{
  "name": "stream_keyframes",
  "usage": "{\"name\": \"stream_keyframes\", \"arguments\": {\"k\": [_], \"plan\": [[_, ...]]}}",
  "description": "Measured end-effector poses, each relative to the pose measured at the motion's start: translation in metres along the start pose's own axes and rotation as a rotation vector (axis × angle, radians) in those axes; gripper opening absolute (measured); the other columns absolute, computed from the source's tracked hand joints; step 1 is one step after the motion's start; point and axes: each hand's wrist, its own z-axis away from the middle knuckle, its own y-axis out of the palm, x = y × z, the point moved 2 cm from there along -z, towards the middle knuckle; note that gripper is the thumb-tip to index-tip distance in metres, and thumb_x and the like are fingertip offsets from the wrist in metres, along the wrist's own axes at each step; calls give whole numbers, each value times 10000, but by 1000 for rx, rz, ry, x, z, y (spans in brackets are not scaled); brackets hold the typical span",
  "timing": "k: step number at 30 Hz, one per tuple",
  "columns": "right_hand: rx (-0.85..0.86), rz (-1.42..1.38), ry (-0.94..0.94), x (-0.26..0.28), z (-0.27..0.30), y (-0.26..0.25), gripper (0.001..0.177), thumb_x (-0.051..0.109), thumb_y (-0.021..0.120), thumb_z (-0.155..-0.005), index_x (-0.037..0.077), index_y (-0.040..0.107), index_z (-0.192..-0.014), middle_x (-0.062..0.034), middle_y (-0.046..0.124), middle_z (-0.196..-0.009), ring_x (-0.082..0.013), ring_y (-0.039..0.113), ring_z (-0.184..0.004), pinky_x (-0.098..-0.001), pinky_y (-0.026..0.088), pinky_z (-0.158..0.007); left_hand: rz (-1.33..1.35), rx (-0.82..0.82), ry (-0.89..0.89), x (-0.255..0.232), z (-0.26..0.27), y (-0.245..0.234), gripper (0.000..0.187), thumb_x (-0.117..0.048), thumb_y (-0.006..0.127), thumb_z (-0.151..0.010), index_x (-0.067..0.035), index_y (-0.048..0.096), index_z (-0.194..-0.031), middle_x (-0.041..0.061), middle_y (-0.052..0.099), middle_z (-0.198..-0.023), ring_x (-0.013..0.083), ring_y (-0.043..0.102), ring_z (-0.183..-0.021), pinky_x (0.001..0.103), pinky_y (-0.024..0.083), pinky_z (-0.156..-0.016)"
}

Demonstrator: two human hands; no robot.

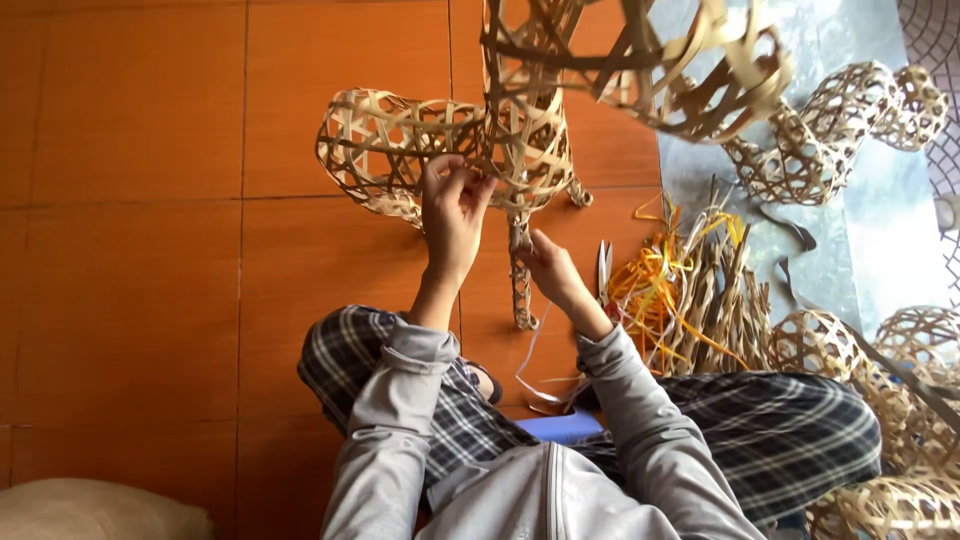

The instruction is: Weaving bamboo strips to create a decorative deer figure.

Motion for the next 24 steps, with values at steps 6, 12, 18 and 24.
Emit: {"name": "stream_keyframes", "arguments": {"k": [6, 12, 18, 24], "plan": [[41, -47, -21, -3, -6, 1, 156, 43, 617, -1005, 29, 605, -1160, -27, 697, -952, -72, 600, -883, -267, 528, -778, -151, -236, 277, -43, 3, -11, 254, -200, 677, -1043, -37, 629, -1232, 104, 539, -1172, 221, 632, -952, 263, 577, -736], [31, -13, -38, 10, -3, 1, 155, 53, 621, -1021, 22, 613, -1173, -46, 679, -943, -90, 568, -880, -281, 523, -785, -627, -67, 384, -45, -9, 4, 273, -260, 692, -1015, -56, 660, -1193, 66, 646, -856, 190, 611, -729, 307, 506, -608], [53, -46, -62, 8, -7, 3, 245, 46, 602, -1001, 19, 601, -1244, -76, 723, -1077, -124, 645, -988, -300, 547, -872, -927, 299, 174, -14, -20, 34, 359, -268, 549, -1079, 58, 667, -1172, 11, 520, -503, 108, 470, -397, 279, 406, -337], [44, 82, -49, -2, -8, -7, 227, 49, 593, -1018, 39, 602, -1245, -113, 759, -1064, -160, 715, -974, -319, 571, -855, -645, 226, 181, -2, -19, 41, 441, -314, 473, -1084, 82, 627, -1204, -15, 504, -456, 117, 407, -342, 322, 359, -328]]}}
